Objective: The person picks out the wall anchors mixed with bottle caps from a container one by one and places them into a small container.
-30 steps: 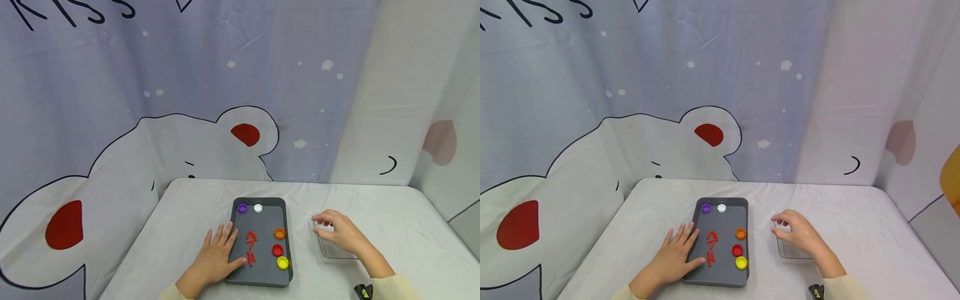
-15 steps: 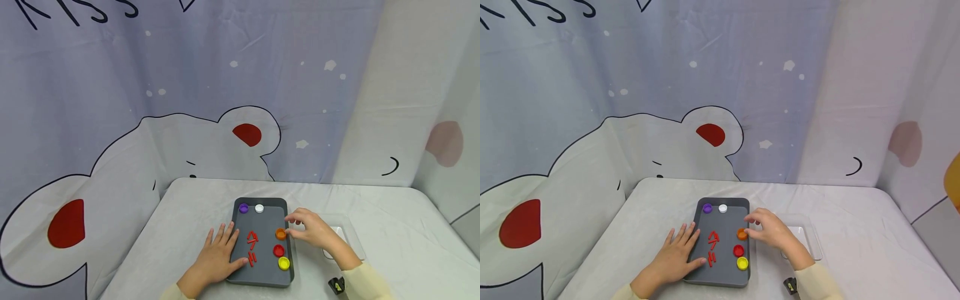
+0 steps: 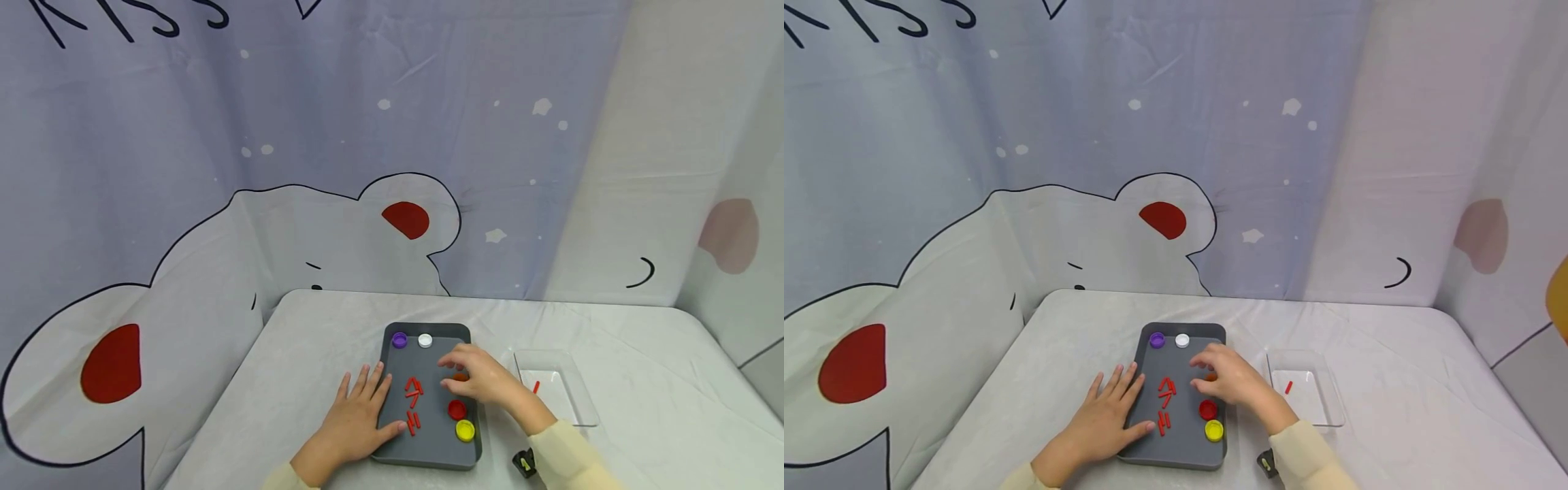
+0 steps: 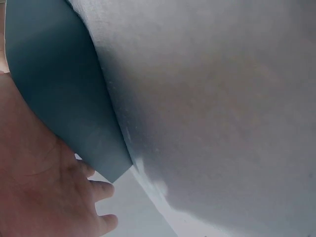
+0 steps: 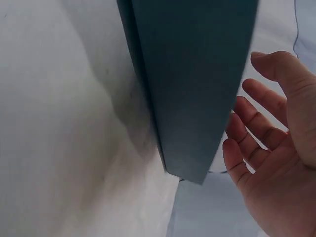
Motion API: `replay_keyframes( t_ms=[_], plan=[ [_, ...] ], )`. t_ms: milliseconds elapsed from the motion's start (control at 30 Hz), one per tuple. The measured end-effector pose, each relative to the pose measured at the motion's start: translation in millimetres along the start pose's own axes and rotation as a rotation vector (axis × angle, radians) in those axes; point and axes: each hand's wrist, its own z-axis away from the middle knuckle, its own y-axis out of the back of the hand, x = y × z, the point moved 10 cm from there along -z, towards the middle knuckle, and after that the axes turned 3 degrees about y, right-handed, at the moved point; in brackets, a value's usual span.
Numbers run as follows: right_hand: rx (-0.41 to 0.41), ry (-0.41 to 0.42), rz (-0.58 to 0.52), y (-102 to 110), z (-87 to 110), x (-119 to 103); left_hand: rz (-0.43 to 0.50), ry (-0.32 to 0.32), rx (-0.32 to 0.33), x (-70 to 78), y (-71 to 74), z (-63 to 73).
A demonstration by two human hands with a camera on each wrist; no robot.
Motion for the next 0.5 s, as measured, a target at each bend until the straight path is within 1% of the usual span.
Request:
replay_keyframes(
  t_ms=[133,267,500],
  plan=[
    [-0.025,0.000,-0.024,-9,-4.7,-1,-0.005,0.002,-0.008,-1.5,-1.9,-0.6],
    [-0.048,-0.003,-0.033,-18,-8.9,-1,-0.011,0.014,-0.031,-2.6,-2.5,-1.1],
    [-0.105,0.005,-0.009,-36,-17.3,-3,-0.012,0.000,-0.007,-3.0,-4.6,-0.5]
  ],
)
